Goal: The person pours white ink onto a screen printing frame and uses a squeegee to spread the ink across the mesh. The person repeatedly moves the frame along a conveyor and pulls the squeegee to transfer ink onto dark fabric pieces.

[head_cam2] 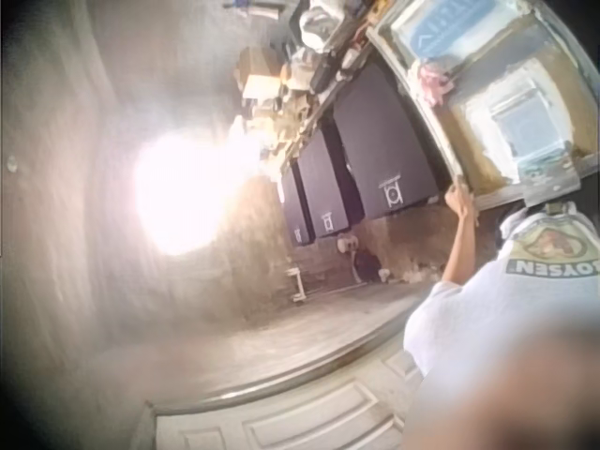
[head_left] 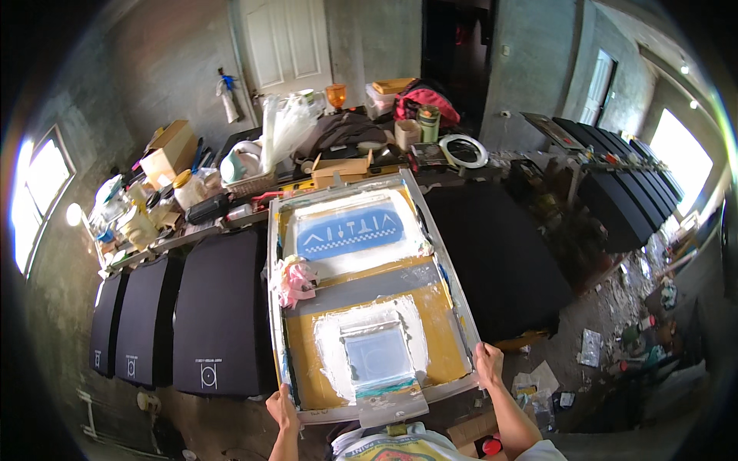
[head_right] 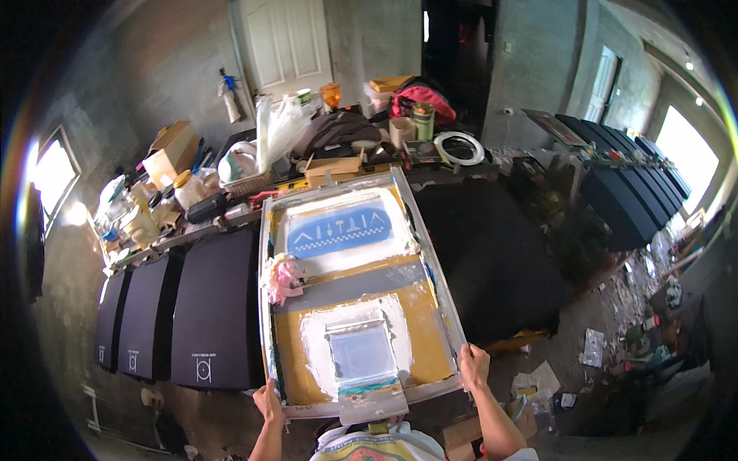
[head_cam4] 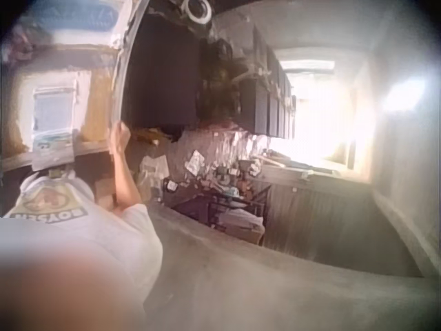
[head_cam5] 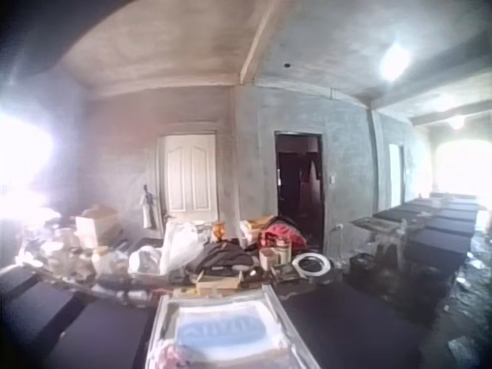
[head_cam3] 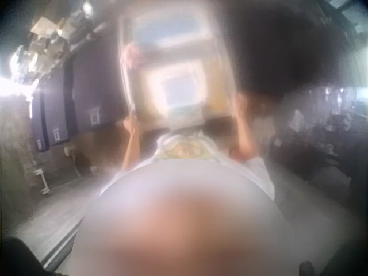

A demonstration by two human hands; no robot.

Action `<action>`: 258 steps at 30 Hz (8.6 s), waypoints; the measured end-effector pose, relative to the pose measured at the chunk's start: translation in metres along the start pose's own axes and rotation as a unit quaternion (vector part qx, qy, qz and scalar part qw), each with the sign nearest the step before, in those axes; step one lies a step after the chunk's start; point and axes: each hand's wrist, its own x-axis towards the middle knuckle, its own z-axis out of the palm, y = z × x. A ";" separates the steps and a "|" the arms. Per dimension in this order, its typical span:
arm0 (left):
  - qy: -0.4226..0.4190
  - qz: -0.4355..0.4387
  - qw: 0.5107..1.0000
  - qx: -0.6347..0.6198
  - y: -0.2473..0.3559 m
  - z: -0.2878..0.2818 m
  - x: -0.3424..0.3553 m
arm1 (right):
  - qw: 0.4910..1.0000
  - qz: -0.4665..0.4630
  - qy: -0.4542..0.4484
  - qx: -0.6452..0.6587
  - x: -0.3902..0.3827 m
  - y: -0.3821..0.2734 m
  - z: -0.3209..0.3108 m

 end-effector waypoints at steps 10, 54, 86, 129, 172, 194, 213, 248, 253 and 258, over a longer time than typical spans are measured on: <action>-0.082 0.068 0.993 -0.049 0.090 0.069 -0.030 | 0.993 0.033 0.085 0.074 0.009 -0.015 -0.108; -0.107 0.001 0.988 -0.108 0.154 0.421 -0.264 | 0.988 0.079 0.092 0.096 0.284 0.252 -0.317; 0.023 -0.065 0.997 -0.016 0.045 0.394 -0.398 | 0.993 0.085 -0.009 0.077 0.284 0.339 -0.355; 0.101 0.306 0.942 0.093 -0.007 0.448 -0.349 | 0.932 -0.313 -0.105 -0.152 0.275 0.295 -0.272; -0.191 0.604 0.759 0.148 0.041 0.550 -0.387 | 0.862 -0.423 -0.248 -0.125 0.278 0.237 -0.184; -0.139 0.644 0.745 0.107 0.073 0.578 -0.339 | 0.859 -0.459 -0.186 -0.130 0.312 0.204 -0.164; -0.194 0.568 0.792 0.111 0.030 0.551 -0.412 | 0.833 -0.461 -0.293 -0.092 0.299 0.232 -0.195; -0.181 0.603 0.772 0.088 0.018 0.553 -0.387 | 0.892 -0.357 -0.226 -0.161 0.256 0.249 -0.177; -0.210 0.581 0.778 0.115 0.015 0.531 -0.407 | 0.879 -0.355 -0.280 -0.155 0.244 0.245 -0.196; -0.138 0.605 0.778 0.101 0.071 0.597 -0.339 | 0.874 -0.401 -0.225 -0.155 0.336 0.210 -0.147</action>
